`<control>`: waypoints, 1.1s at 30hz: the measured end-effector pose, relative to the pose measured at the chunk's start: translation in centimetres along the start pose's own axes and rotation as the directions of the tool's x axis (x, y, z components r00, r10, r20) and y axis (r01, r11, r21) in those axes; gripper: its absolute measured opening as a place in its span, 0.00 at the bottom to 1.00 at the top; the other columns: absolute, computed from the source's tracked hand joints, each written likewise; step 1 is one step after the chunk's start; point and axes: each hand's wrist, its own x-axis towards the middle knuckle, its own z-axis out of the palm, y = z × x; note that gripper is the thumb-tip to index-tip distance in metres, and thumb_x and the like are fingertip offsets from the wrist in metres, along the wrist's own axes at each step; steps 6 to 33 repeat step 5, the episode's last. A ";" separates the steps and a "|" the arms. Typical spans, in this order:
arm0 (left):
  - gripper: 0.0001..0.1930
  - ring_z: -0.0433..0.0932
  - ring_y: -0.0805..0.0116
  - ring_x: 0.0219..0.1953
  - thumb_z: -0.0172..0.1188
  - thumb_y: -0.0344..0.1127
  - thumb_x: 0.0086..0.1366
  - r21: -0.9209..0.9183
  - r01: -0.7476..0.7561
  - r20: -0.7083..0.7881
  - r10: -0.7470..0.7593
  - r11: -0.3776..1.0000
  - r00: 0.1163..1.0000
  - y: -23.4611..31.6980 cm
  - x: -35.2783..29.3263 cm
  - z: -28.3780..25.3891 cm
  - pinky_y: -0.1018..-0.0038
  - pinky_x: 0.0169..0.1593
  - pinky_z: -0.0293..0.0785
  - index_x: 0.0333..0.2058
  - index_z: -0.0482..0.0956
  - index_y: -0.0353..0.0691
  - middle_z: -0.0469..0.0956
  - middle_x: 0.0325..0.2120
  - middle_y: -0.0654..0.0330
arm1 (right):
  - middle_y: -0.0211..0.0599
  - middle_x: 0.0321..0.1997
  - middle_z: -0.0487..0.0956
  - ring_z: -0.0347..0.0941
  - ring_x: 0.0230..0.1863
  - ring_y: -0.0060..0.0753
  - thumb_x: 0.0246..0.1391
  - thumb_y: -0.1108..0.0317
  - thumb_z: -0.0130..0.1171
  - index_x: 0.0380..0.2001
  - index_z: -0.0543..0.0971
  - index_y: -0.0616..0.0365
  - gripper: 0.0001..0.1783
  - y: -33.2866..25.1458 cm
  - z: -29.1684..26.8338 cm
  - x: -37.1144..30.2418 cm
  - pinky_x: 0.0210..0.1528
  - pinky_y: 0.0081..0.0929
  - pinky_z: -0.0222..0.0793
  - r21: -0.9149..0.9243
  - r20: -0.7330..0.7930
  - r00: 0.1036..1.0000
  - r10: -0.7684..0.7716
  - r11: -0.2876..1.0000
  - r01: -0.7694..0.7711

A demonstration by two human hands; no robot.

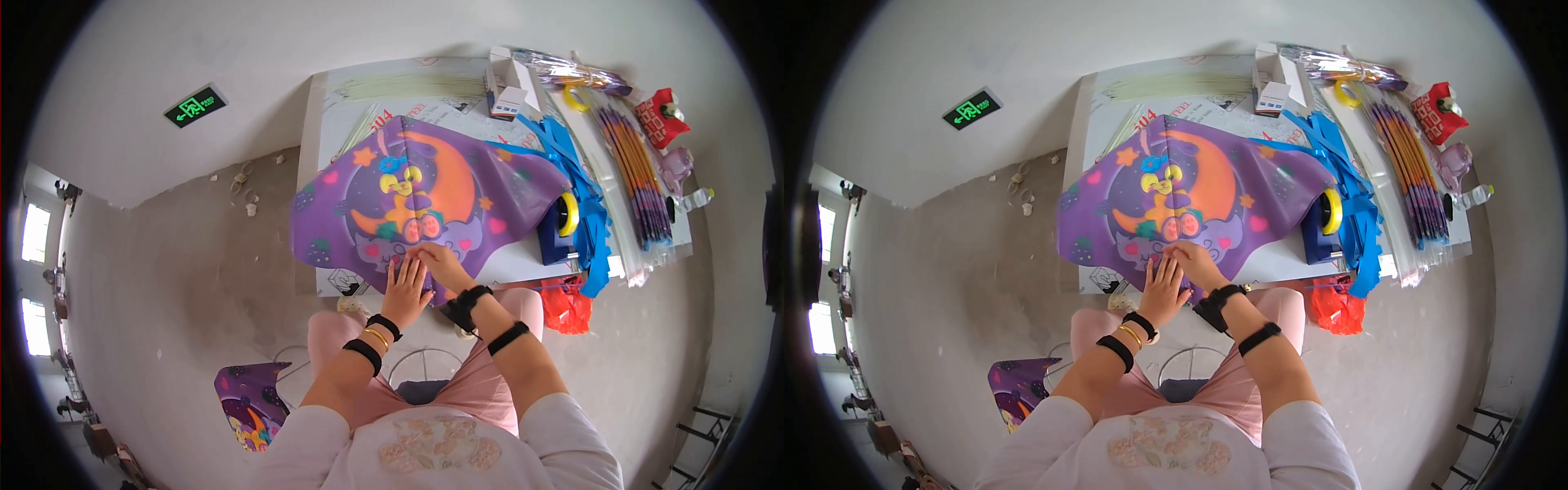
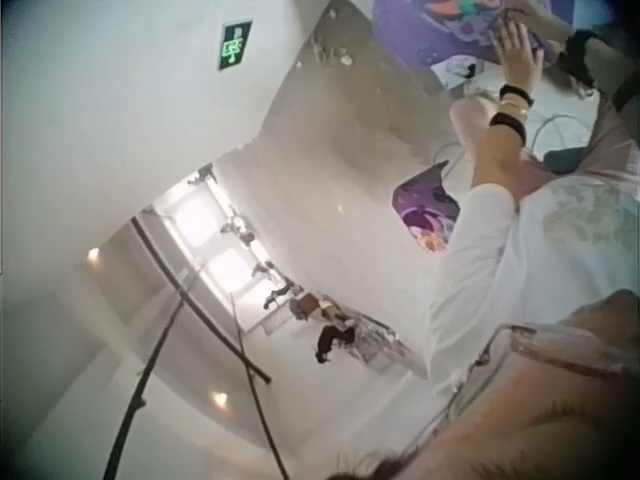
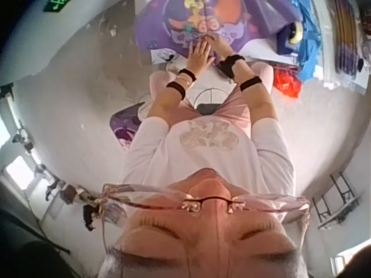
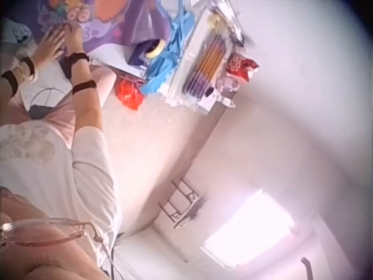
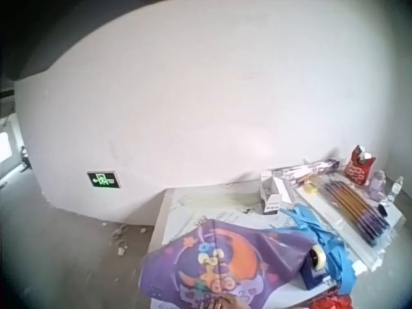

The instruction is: The person is assembling a kite by attaching the printed fabric to the plastic frame.

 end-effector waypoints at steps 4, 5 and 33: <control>0.36 0.46 0.49 0.71 0.55 0.54 0.63 -0.074 -0.078 -0.052 0.075 0.994 0.996 0.2 1.9 -0.1 0.42 0.69 0.37 0.67 0.57 0.50 0.51 0.68 0.49 | 0.46 0.48 0.79 0.76 0.50 0.43 0.62 0.62 0.49 0.51 0.75 0.61 0.19 13.1 -4.8 6.8 0.53 0.43 0.71 0.255 0.368 0.929 -0.027 0.964 -0.073; 0.37 0.44 0.48 0.71 0.55 0.54 0.63 -0.121 -0.124 -0.029 0.121 0.985 0.992 2.1 3.1 -0.3 0.40 0.69 0.35 0.68 0.54 0.55 0.48 0.70 0.51 | 0.50 0.56 0.76 0.73 0.55 0.52 0.62 0.55 0.51 0.56 0.72 0.57 0.24 15.0 -9.6 10.7 0.57 0.56 0.68 0.370 0.469 0.864 -0.183 0.929 -0.004; 0.37 0.44 0.48 0.71 0.55 0.54 0.63 -0.121 -0.124 -0.029 0.121 0.985 0.992 2.1 3.1 -0.3 0.40 0.69 0.35 0.68 0.54 0.55 0.48 0.70 0.51 | 0.50 0.56 0.76 0.73 0.55 0.52 0.62 0.55 0.51 0.56 0.72 0.57 0.24 15.0 -9.6 10.7 0.57 0.56 0.68 0.370 0.469 0.864 -0.183 0.929 -0.004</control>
